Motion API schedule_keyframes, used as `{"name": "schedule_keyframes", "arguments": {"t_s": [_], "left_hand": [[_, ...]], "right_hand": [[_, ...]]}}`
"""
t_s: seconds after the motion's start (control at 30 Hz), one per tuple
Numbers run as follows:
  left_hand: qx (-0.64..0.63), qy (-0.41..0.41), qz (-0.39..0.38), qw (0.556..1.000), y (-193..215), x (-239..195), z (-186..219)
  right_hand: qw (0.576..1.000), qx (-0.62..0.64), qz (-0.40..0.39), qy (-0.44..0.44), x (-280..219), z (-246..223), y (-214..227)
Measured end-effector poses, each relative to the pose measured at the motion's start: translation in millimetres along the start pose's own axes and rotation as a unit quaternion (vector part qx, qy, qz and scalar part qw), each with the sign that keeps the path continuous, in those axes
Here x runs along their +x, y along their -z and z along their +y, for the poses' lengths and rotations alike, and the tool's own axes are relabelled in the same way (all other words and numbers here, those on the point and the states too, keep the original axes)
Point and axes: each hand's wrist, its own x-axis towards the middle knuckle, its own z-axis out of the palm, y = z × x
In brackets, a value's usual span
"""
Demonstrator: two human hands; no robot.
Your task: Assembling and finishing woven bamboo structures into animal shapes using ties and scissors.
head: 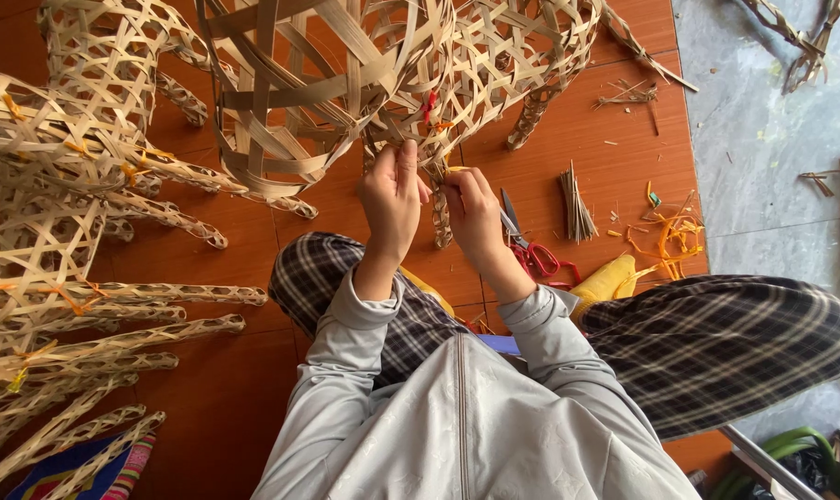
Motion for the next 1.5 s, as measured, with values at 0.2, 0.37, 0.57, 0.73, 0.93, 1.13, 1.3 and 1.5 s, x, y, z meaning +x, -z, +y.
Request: {"name": "schedule_keyframes", "arguments": {"t_s": [0.2,0.37,0.57,0.73,0.93,1.13,1.3,1.5], "left_hand": [[0.025,-0.022,0.019,0.999,-3.1,-0.4,7.3],[0.011,-0.02,0.016,1.0,-3.1,-2.1,4.9],[-0.03,0.015,-0.001,0.999,-1.5,-1.3,0.2],[-0.067,0.03,-0.027,0.997,0.0,1.5,-1.0],[-0.09,0.028,-0.022,0.995,-1.2,0.9,-8.5],[-0.088,0.005,-0.008,0.996,-4.3,1.6,-2.9],[-0.107,0.012,-0.014,0.994,-7.9,0.5,-5.4],[-0.123,0.018,-0.014,0.992,-8.7,-2.1,-13.2]], "right_hand": [[0.999,-0.009,-0.013,0.028,3.2,-1.6,5.8],[0.999,-0.017,-0.036,0.02,-0.4,0.9,7.5],[0.999,0.003,-0.037,0.033,-1.8,8.4,7.8],[0.999,-0.009,-0.041,0.026,0.6,10.3,3.2],[0.999,0.009,-0.02,0.037,-1.5,12.5,0.4],[0.999,0.017,-0.032,0.036,-0.3,9.7,0.5],[0.999,0.012,-0.012,0.041,2.9,7.5,1.6],[0.999,0.022,-0.004,0.036,2.1,3.9,2.9]]}}
